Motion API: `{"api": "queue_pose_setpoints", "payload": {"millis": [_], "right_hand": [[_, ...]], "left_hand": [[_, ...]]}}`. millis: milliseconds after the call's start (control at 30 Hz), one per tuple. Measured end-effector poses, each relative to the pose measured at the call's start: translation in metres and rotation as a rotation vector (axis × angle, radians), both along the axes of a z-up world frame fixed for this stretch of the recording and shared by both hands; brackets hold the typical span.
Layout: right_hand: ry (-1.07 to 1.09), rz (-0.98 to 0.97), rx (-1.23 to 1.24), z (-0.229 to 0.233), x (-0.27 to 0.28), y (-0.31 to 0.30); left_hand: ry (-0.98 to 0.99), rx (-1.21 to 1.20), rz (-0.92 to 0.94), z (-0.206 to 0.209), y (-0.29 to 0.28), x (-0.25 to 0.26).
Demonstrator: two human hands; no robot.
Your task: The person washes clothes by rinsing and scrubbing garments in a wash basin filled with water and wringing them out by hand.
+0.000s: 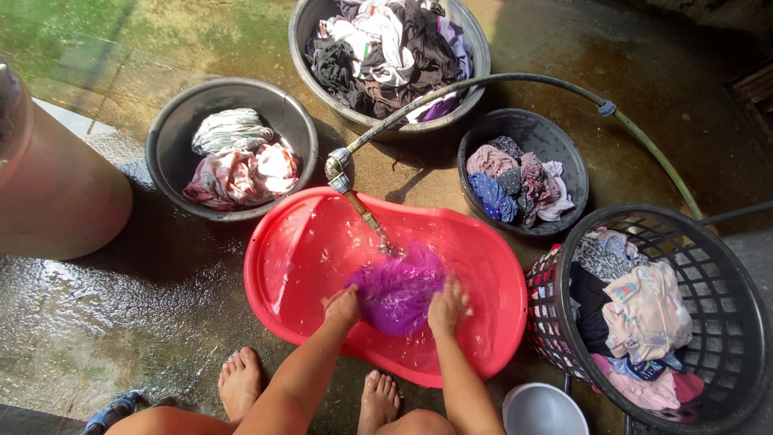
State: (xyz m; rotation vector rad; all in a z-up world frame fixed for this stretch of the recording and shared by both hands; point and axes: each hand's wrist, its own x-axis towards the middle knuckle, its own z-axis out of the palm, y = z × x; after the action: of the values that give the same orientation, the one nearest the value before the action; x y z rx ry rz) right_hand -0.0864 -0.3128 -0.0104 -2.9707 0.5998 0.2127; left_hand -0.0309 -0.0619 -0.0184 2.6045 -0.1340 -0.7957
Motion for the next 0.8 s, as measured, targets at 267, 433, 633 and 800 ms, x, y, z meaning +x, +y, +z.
{"api": "queue_pose_setpoints", "payload": {"millis": [267, 433, 633, 800], "right_hand": [[0.24, 0.595, 0.095, 0.017, -0.019, 0.045], [-0.081, 0.145, 0.134, 0.005, 0.001, 0.012], [-0.141, 0.206, 0.436, -0.009, -0.029, 0.055], [-0.196, -0.24, 0.738, 0.018, -0.024, -0.005]], "left_hand": [[0.137, 0.016, -0.08, -0.003, 0.001, -0.004], [0.007, -0.315, 0.429, 0.005, 0.025, 0.02], [0.009, -0.197, 0.307, 0.01, 0.032, 0.006], [0.128, -1.197, 1.179, 0.025, 0.049, 0.029]]}}
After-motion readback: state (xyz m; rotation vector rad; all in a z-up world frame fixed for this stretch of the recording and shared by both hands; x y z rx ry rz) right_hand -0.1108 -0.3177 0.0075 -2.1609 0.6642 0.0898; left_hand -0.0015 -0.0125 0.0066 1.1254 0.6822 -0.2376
